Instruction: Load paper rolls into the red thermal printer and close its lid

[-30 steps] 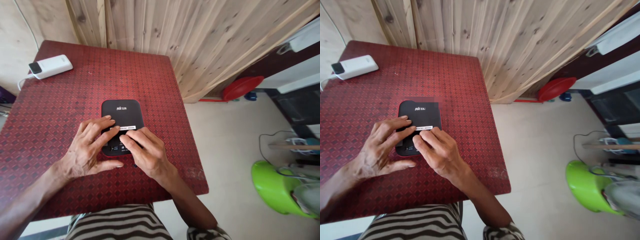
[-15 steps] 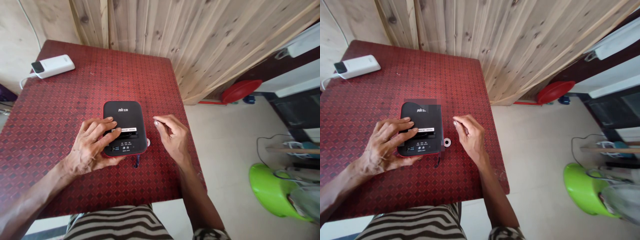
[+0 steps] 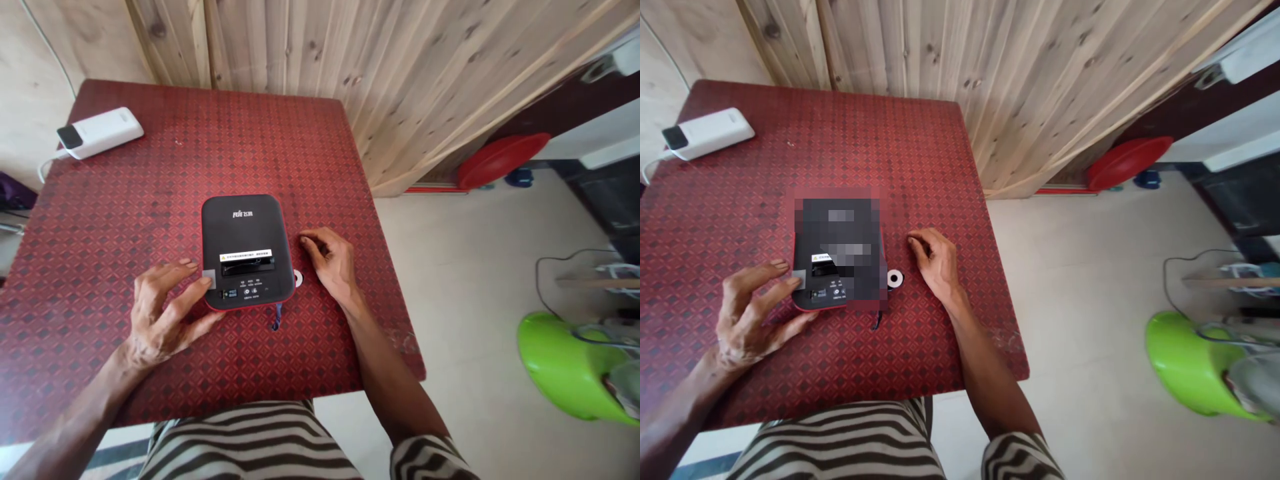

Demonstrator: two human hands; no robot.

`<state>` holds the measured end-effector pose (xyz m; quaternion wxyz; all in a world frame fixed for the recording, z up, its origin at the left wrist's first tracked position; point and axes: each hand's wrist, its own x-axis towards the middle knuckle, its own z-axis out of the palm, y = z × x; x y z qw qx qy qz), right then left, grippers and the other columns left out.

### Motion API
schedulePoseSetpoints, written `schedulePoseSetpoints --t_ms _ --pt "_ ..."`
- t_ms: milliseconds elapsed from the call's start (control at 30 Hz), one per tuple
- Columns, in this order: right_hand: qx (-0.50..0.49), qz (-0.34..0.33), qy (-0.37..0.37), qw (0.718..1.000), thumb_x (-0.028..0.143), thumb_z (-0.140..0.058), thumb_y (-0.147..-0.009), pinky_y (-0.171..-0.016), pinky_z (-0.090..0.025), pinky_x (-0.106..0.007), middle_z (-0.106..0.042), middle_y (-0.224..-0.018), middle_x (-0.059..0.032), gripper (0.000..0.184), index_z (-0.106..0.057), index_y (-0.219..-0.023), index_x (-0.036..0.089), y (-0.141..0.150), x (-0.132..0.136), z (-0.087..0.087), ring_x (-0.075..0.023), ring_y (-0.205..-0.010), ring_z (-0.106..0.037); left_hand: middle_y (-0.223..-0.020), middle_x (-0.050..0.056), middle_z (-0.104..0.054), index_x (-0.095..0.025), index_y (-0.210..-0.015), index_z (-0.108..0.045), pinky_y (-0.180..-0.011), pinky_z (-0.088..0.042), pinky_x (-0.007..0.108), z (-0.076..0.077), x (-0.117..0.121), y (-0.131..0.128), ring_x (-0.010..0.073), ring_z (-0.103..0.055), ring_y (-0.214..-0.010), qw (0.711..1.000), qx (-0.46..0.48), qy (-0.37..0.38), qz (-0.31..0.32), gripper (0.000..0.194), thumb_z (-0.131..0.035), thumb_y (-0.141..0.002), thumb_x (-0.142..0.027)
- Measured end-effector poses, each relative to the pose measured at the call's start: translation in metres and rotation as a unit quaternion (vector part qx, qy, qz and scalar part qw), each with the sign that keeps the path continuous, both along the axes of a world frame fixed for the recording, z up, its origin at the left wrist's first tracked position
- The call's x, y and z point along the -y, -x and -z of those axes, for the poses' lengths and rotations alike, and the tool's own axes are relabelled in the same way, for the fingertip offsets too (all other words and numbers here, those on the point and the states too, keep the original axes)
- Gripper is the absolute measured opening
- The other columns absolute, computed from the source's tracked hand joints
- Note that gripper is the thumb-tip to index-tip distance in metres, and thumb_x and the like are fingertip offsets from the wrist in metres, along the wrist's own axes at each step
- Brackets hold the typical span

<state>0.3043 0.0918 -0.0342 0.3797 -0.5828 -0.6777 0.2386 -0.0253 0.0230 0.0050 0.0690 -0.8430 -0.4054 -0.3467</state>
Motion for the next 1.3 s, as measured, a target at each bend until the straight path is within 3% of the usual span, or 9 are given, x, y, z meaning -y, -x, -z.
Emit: schedulePoseSetpoints --t_ms 533,967,1200,1300 --pt "0.015 -0.005 -0.002 1.000 0.029 -0.057 -0.102 -0.079 -0.055 -0.037 -0.078 -0.094 -0.0055 0.022 -0.077 -0.100 0.022 0.000 -0.001 0.000 -0.0203 -0.084 -0.070 -0.134 0.014 -0.062 -0.028 -0.150 -0.052 -0.092 -0.066 0.048 0.002 -0.003 -0.005 0.0304 -0.067 -0.119 0.998 0.029 0.049 0.015 0.075 -0.086 -0.084 -0.038" --pt "0.004 0.005 -0.002 1.000 0.028 -0.059 -0.101 -0.076 -0.054 -0.035 -0.077 -0.091 -0.0043 0.019 -0.078 -0.098 0.022 -0.001 -0.002 0.000 -0.0192 -0.079 -0.069 -0.133 0.001 -0.063 -0.036 -0.132 -0.056 -0.088 -0.068 0.049 -0.006 -0.003 -0.014 0.0254 -0.070 -0.116 0.983 0.101 0.155 -0.021 0.043 -0.076 -0.094 -0.041" --pt "-0.005 -0.007 -0.017 1.000 0.024 -0.060 -0.100 -0.074 -0.053 -0.034 -0.076 -0.087 -0.0044 0.018 -0.077 -0.096 0.020 0.000 -0.004 0.002 -0.0193 -0.079 -0.070 -0.128 0.009 -0.064 -0.027 -0.131 -0.059 -0.089 -0.066 0.048 -0.002 -0.007 -0.015 0.0260 -0.069 -0.115 0.985 0.121 0.116 0.035 0.054 -0.086 -0.085 -0.035" --pt "-0.016 -0.004 -0.032 0.999 0.023 -0.062 -0.100 -0.075 -0.054 -0.034 -0.078 -0.092 -0.0057 0.016 -0.078 -0.098 0.020 0.004 0.001 -0.012 -0.0196 -0.082 -0.072 -0.127 0.011 -0.064 -0.027 -0.135 -0.058 -0.092 -0.065 0.044 0.002 -0.006 -0.014 0.0262 -0.069 -0.116 0.990 0.107 0.091 0.029 0.059 -0.087 -0.084 -0.033"
